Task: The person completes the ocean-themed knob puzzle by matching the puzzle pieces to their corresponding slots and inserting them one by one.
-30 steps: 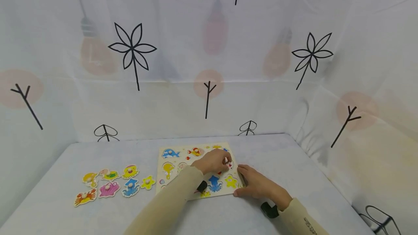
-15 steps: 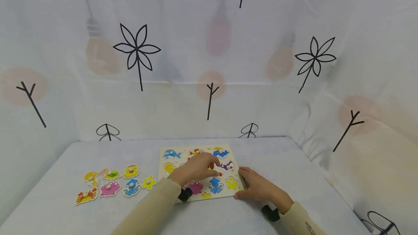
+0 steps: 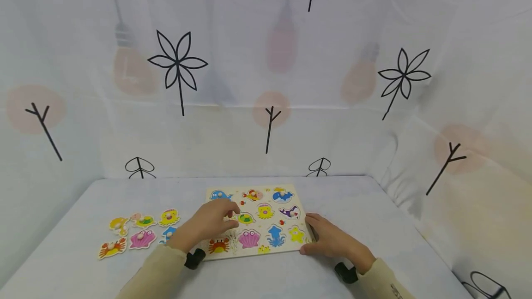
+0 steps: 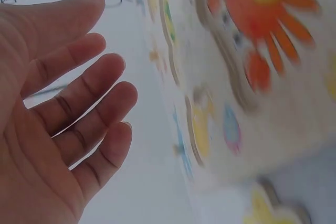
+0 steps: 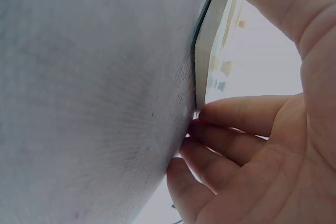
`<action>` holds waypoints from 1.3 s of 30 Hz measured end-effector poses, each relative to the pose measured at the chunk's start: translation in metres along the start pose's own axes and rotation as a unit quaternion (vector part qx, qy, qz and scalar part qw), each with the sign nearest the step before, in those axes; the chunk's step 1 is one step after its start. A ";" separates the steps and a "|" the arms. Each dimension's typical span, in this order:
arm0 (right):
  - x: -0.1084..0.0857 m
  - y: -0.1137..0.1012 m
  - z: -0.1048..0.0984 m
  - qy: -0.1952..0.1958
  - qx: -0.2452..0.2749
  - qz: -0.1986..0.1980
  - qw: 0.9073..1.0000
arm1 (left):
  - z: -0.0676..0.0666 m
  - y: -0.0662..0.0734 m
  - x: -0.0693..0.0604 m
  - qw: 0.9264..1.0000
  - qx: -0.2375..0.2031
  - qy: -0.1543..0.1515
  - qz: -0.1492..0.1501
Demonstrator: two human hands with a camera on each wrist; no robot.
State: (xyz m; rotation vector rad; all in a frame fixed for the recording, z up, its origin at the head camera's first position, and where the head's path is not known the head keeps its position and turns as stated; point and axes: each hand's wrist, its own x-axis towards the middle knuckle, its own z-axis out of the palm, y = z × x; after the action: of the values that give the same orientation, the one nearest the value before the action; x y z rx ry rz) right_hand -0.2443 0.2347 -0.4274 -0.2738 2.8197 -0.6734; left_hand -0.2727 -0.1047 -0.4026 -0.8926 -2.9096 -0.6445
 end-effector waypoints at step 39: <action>-0.001 0.001 0.000 0.001 0.003 -0.008 1.000 | -0.042 -0.104 -0.065 0.982 0.012 0.040 -0.182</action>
State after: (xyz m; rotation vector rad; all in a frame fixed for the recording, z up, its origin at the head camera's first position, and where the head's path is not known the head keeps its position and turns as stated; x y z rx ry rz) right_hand -0.2432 0.2356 -0.4274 -0.2942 2.8203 -0.6861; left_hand -0.2788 -0.2334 -0.4134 -0.3204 -3.0206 -0.6418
